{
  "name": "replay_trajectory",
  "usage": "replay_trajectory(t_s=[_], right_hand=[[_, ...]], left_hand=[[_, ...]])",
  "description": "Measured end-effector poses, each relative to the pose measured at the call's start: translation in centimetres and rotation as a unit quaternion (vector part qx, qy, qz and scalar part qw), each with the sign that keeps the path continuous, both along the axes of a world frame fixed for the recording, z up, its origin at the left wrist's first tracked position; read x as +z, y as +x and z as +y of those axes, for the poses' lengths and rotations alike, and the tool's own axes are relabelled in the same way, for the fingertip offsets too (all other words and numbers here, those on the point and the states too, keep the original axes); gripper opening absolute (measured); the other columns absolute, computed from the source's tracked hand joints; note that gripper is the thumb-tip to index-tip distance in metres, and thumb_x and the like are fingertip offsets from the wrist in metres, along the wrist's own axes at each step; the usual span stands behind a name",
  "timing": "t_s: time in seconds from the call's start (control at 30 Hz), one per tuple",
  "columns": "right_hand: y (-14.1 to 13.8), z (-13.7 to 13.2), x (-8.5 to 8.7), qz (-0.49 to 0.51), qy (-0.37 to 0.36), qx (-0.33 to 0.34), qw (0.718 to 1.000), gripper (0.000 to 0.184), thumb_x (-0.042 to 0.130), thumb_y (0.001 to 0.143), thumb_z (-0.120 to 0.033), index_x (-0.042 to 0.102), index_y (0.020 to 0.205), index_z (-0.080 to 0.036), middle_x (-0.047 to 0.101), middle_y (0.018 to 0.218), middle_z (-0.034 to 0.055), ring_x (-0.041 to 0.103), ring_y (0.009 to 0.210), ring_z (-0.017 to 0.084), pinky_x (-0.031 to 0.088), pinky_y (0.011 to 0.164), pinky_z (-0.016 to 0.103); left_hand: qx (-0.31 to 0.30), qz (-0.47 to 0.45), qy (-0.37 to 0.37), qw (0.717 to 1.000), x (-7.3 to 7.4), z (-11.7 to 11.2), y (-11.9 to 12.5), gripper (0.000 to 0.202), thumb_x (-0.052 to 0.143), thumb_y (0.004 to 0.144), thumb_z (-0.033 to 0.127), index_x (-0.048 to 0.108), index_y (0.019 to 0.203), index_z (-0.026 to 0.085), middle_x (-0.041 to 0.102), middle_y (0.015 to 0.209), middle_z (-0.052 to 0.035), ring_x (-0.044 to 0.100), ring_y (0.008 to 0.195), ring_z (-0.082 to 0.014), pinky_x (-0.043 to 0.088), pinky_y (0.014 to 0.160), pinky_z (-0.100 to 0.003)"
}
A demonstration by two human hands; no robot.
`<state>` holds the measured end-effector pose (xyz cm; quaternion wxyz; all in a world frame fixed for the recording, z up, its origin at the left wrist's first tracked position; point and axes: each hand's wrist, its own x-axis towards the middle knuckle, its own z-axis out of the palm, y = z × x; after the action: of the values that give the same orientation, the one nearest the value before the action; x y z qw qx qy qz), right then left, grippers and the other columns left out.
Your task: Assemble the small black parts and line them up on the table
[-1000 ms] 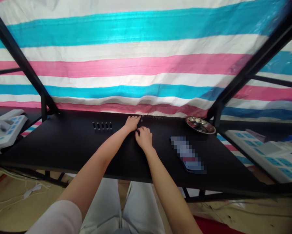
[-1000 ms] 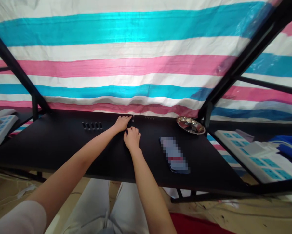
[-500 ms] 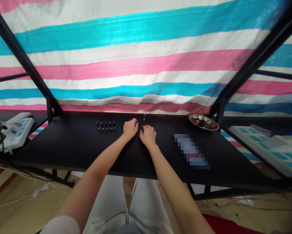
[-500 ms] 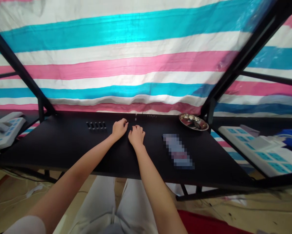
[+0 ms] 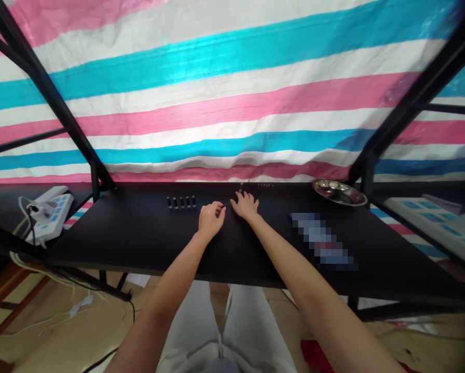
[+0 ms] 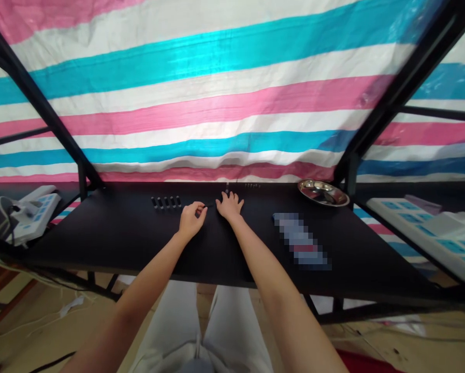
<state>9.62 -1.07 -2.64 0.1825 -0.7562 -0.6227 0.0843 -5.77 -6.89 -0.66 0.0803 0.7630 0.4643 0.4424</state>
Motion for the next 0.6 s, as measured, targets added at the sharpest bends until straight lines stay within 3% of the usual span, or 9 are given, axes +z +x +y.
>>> replay_trajectory(t_s=[0.17,0.37,0.6], right_hand=[[0.3,1.8,0.0,0.006,-0.016,0.006,1.000,0.054,0.039,0.084,-0.045,0.041,0.131,-0.018,0.031,0.140,0.0163,0.024,0.127,0.032,0.016,0.098,0.058],[0.3,2.1,-0.2,0.022,0.016,0.012,1.000,0.048,0.042,0.083,-0.039,0.045,0.127,-0.019,0.039,0.135,0.0136,0.029,0.124,0.028,0.017,0.098,0.058],[-0.7,0.0,1.4,0.120,0.123,0.013,0.985,0.038,0.047,0.076,-0.022,0.055,0.114,-0.019,0.054,0.115,0.0098,0.047,0.106,0.024,0.037,0.088,0.042]], left_hand=[[-0.012,-0.007,0.001,1.000,0.0,0.1,0.0,0.011,0.049,0.081,0.026,0.055,0.085,0.018,0.062,0.067,0.0007,0.057,0.064,-0.0124,0.039,0.071,-0.029],[-0.008,-0.002,0.001,1.000,0.2,0.1,0.0,0.014,0.048,0.082,0.028,0.056,0.086,0.018,0.062,0.066,-0.0001,0.057,0.066,-0.0131,0.040,0.073,-0.029],[-0.008,-0.074,-0.019,0.997,0.1,0.1,0.1,0.013,0.049,0.080,0.028,0.056,0.084,0.018,0.061,0.067,-0.0003,0.056,0.063,-0.0119,0.043,0.071,-0.027]])
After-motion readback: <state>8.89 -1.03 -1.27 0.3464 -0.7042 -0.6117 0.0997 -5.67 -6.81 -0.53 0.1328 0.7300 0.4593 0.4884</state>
